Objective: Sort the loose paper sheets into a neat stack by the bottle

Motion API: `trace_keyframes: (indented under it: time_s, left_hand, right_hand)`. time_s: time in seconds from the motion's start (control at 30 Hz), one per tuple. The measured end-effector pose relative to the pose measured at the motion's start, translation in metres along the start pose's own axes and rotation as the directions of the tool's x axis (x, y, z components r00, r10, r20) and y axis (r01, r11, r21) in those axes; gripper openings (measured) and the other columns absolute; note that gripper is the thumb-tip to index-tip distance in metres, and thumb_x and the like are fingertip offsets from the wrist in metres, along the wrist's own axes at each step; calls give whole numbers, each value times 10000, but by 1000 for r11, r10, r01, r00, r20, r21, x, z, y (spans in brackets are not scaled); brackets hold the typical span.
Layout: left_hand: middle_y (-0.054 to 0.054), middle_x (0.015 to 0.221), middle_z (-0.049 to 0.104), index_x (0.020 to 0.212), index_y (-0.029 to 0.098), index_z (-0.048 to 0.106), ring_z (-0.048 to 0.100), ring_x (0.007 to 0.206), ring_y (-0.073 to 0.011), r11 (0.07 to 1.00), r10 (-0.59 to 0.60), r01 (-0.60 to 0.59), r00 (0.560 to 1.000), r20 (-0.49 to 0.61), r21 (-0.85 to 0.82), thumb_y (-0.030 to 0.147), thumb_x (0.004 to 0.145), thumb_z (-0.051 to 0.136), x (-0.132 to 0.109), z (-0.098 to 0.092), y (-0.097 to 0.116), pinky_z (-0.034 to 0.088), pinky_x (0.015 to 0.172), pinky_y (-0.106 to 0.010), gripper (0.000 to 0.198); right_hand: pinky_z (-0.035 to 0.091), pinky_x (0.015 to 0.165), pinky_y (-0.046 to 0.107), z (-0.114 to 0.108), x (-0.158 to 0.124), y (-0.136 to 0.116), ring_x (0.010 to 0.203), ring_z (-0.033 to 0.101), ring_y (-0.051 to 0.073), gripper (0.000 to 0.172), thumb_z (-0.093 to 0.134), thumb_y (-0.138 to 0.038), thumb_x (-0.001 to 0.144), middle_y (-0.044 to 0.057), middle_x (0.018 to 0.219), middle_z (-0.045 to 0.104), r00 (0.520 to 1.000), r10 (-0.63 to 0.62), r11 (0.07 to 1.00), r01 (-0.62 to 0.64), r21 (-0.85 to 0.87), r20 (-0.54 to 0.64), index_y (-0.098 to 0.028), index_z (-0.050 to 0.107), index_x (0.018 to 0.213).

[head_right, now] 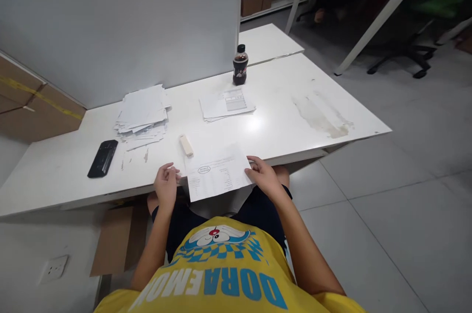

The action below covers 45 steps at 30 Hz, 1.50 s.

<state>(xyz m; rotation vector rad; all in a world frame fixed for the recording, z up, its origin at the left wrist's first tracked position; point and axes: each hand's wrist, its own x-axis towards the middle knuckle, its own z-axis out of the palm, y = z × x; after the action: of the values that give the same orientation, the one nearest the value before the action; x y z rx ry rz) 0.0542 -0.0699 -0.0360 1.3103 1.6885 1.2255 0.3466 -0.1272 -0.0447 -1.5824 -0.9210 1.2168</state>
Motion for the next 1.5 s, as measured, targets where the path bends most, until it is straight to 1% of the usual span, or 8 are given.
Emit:
trace_keyframes:
  time_s: [0.13,0.27,0.4,0.63,0.9,1.07,1.3,1.5]
  left_hand:
    - [-114,1096,689,1102,203,649,649,1050,-247,905,302,-321,947,110,277,365,906,514,33,6,11,536,900,-401,288]
    - [-134,1498,453,1405,192,469,345,1439,-281,747,434,-572,806,402,340,390,969,412,62,23,13,324,1168,-494,482]
    - [-112,1602,279,1496,181,346,163,1505,-266,719,398,-613,750,529,327,418,1003,319,74,31,8,235,1207,-506,547]
    - [-66,1521,442,1419,227,484,289,1470,-211,741,450,-631,721,527,231,311,1001,265,75,24,4,276,1202,-481,479]
    - [-111,1587,309,1535,207,267,205,1493,-252,553,441,-746,639,630,370,338,1005,331,70,24,8,259,1199,-509,550]
    - [-122,1594,288,1553,217,210,200,1493,-258,500,431,-761,633,643,414,326,1015,301,69,25,5,274,1187,-522,556]
    - [-119,1604,261,1560,217,186,176,1499,-273,508,430,-721,686,587,471,305,1016,285,67,33,3,238,1190,-564,560]
    - [-105,1602,277,1556,230,200,167,1501,-275,546,428,-699,706,564,461,324,1016,276,66,34,1,241,1191,-555,554]
  right_hand:
    - [412,548,278,1,5,-6,594,514,147,530,676,-401,658,-49,623,512,999,6,999,-7,49,32,-187,596,1136]
    - [407,510,275,8,11,-8,590,509,153,540,674,-416,660,-59,616,464,997,12,998,-17,66,80,-212,578,1151]
    - [412,546,281,11,18,-1,610,533,157,523,681,-422,653,-52,620,493,995,-33,995,25,94,91,-195,584,1114]
    - [403,580,288,8,29,4,610,523,154,561,703,-462,681,-49,626,516,991,-51,992,37,121,121,-200,589,1164]
    - [386,605,290,9,36,1,619,493,147,534,756,-493,621,-56,616,455,997,23,984,-35,175,73,-182,624,1035]
    - [399,595,293,6,42,4,602,514,155,530,753,-505,633,-53,613,491,989,57,980,-81,181,137,-199,609,1040]
    - [408,600,286,7,48,-1,596,521,148,643,744,-425,631,-58,608,516,989,91,981,-109,162,116,-162,610,1202]
    - [430,561,298,11,43,-9,608,539,172,627,659,-393,695,-29,639,544,996,13,1000,-15,27,89,-186,610,1285]
